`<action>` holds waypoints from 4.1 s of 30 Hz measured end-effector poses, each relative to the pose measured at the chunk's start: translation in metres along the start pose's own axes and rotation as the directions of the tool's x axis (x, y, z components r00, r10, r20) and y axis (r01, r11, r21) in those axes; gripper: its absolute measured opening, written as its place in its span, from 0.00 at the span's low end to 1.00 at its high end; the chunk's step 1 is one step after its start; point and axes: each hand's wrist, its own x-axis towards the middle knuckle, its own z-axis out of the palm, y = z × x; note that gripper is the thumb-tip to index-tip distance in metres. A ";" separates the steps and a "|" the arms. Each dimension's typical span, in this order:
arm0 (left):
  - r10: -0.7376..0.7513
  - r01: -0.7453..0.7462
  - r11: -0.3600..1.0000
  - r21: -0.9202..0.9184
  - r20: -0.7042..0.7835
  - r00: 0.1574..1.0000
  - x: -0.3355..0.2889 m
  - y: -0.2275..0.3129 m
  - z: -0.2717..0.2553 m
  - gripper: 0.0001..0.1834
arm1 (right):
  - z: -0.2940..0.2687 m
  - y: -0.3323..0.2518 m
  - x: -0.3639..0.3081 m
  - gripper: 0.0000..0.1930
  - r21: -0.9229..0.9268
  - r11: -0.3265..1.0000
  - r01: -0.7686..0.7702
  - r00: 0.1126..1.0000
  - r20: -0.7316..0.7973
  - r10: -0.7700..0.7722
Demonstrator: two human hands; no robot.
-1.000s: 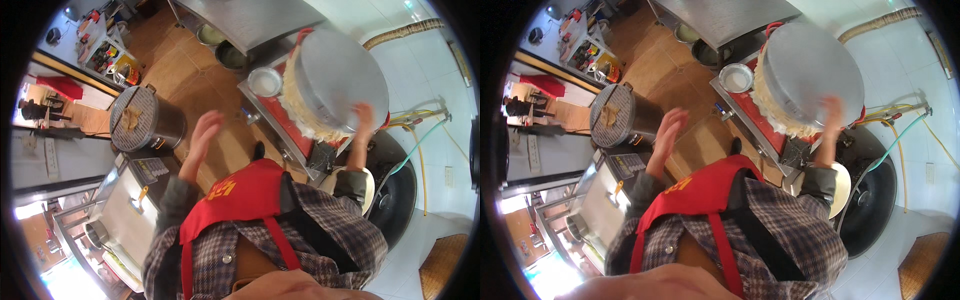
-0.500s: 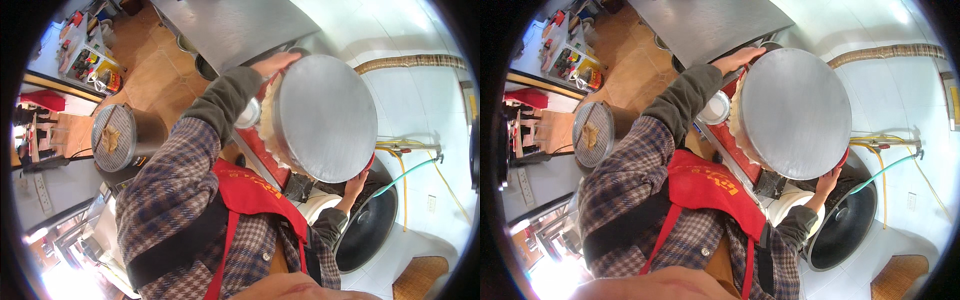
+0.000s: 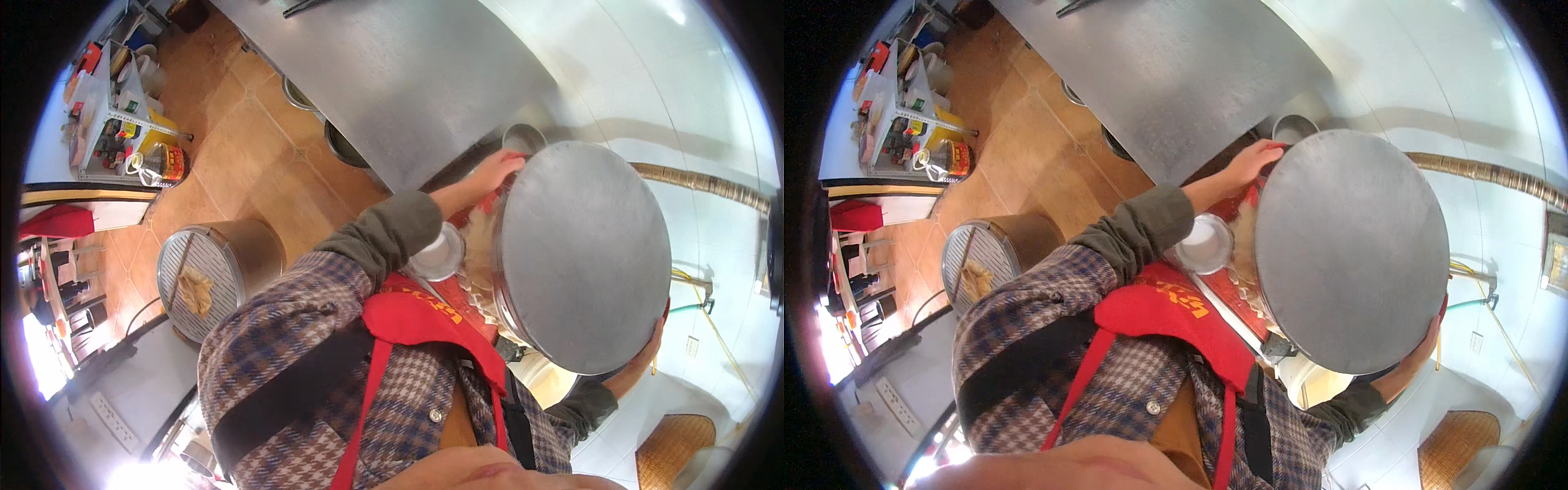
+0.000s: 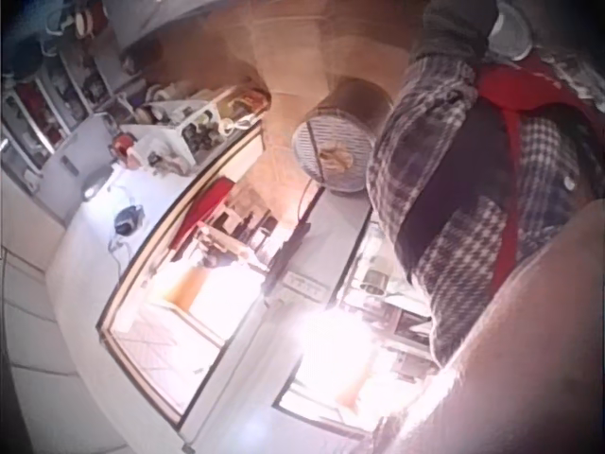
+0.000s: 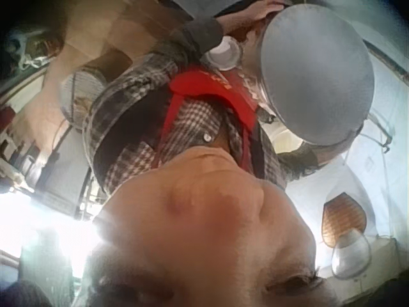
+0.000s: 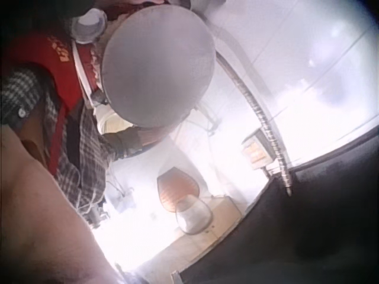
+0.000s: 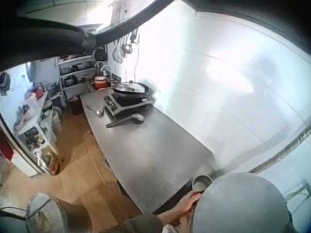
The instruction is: The person washes a bowl, then assembles a takeout meal by lining a bowl with plastic, adding broth, sauce, and chopped vegetables. They retrieve a cooked egg from a pot, place it in a plastic bag, and add it to the bowl. The person also wipes the countertop with a cloth.
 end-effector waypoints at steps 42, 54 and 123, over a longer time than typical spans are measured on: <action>0.099 -0.337 -0.071 0.939 0.343 0.934 0.144 -0.097 0.099 0.22 | -0.173 0.250 0.130 0.22 -0.806 0.590 -0.038 0.981 -0.144 -0.133; 0.634 -0.407 0.107 0.907 0.253 0.731 -0.117 0.040 0.101 0.09 | -0.220 0.195 0.080 0.19 -0.181 0.923 0.339 0.928 -0.094 -0.359; 0.597 0.569 0.750 -0.337 -0.026 -0.802 -1.068 -0.447 0.344 0.09 | 0.382 0.264 -0.910 0.04 0.991 0.102 -0.090 -0.974 -0.067 -0.215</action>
